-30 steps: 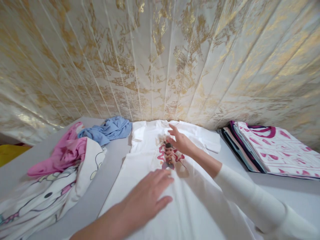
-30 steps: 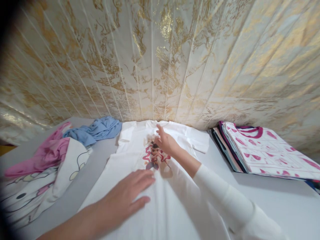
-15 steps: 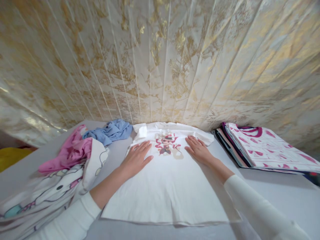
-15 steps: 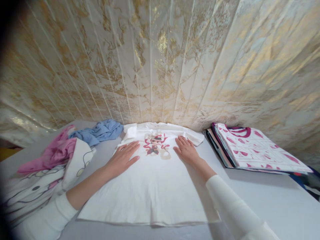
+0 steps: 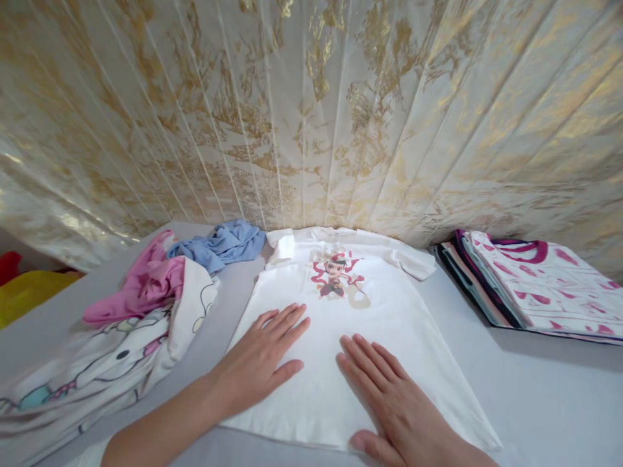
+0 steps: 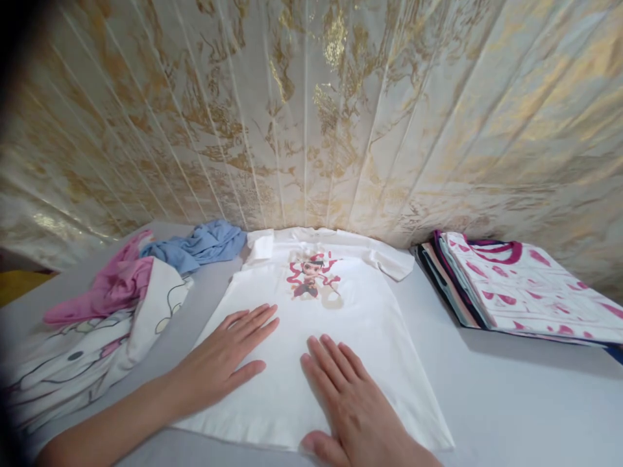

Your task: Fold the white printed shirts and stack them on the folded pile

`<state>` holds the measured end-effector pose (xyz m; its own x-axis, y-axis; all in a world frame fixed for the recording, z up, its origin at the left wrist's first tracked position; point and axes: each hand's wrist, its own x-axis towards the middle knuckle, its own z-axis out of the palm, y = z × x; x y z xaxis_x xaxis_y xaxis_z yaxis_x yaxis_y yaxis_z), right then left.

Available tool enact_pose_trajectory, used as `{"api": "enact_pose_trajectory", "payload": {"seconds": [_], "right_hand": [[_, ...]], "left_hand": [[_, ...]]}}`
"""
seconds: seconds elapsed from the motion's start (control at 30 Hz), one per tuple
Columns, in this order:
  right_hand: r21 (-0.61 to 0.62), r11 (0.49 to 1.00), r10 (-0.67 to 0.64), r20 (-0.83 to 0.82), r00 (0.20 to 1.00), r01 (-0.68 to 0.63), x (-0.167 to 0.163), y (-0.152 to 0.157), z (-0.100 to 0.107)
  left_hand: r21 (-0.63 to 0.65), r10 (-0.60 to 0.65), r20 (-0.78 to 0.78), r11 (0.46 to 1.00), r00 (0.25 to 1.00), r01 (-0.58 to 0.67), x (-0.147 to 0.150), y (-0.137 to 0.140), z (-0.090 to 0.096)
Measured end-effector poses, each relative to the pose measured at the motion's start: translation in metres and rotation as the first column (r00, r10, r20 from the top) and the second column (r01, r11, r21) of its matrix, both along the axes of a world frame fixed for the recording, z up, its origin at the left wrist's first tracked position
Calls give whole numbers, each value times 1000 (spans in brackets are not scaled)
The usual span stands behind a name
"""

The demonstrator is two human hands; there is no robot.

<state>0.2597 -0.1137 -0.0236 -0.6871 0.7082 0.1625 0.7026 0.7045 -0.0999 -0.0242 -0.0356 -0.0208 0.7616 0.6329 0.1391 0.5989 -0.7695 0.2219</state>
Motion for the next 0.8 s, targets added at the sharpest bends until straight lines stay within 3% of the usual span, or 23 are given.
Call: {"api": "enact_pose_trajectory", "payload": {"seconds": [0.1,0.2,0.3,0.47,0.67,0.8], "right_hand": [[-69,996,50,-11,999,-51,6,1,5],[-167,983,76,-41,996,-82,5,-1,15],[-238,967,63,-132,989,-93,-2,-7,25],[-257,961,8,-338,941,-101,-23,-14,18],[-156,986,-11,-395,919,-55,-39,-14,-3],[-147,987,-9,-439,898,-62,-40,-13,-2]], "left_hand": [[-80,-47,105,995,993,56,-1,-6,8],[-223,-129,230,958,965,181,4,-24,20],[-285,-161,236,931,958,226,11,-44,28],[-232,-161,155,953,975,194,16,-55,30],[-130,-240,226,953,944,273,16,-52,24],[-174,-261,257,935,931,310,15,-51,23]]}}
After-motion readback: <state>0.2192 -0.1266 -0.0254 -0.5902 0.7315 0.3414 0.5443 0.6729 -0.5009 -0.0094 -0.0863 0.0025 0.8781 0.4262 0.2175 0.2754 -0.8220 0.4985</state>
